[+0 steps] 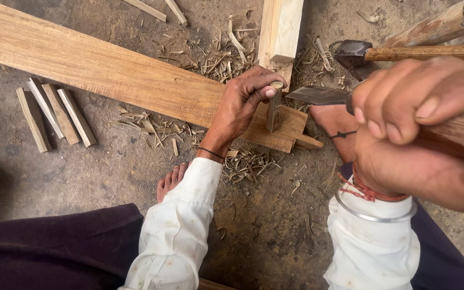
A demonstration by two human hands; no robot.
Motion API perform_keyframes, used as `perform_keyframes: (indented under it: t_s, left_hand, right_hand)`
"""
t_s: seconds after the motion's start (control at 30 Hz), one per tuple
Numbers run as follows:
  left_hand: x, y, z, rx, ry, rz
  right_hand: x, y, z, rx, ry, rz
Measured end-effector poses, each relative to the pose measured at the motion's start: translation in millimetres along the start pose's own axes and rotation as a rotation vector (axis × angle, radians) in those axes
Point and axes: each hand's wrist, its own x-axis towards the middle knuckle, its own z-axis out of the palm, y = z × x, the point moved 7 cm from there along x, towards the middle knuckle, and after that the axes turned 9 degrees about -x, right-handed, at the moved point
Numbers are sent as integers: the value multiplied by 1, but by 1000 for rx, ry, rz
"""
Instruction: The person sits on the ground and uses a chisel to pare and shape a rectangular mortise in a light-colored wooden frame member, holding a small wood piece in the other hand. They repeatedly lever the chisel to remove wood from the joint recess, adjusting the workpiece between cuts.
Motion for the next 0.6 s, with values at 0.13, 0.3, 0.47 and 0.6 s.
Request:
perform_keyframes:
  t_s: [0.13, 0.3, 0.47, 0.6]
  left_hand:
    - [1, -2, -4, 54, 9, -47]
    - [0, 5, -2, 54, 13, 2]
    - [-1, 3, 0, 32, 7, -19]
    - [1, 10, -1, 135, 29, 40]
  right_hand:
    - [-5, 17, 11, -26, 4, 13]
    - [-14, 16, 0, -104, -4, 46]
    - [-22, 3, -12, -1, 49, 55]
    - [-18, 23, 5, -70, 42, 117]
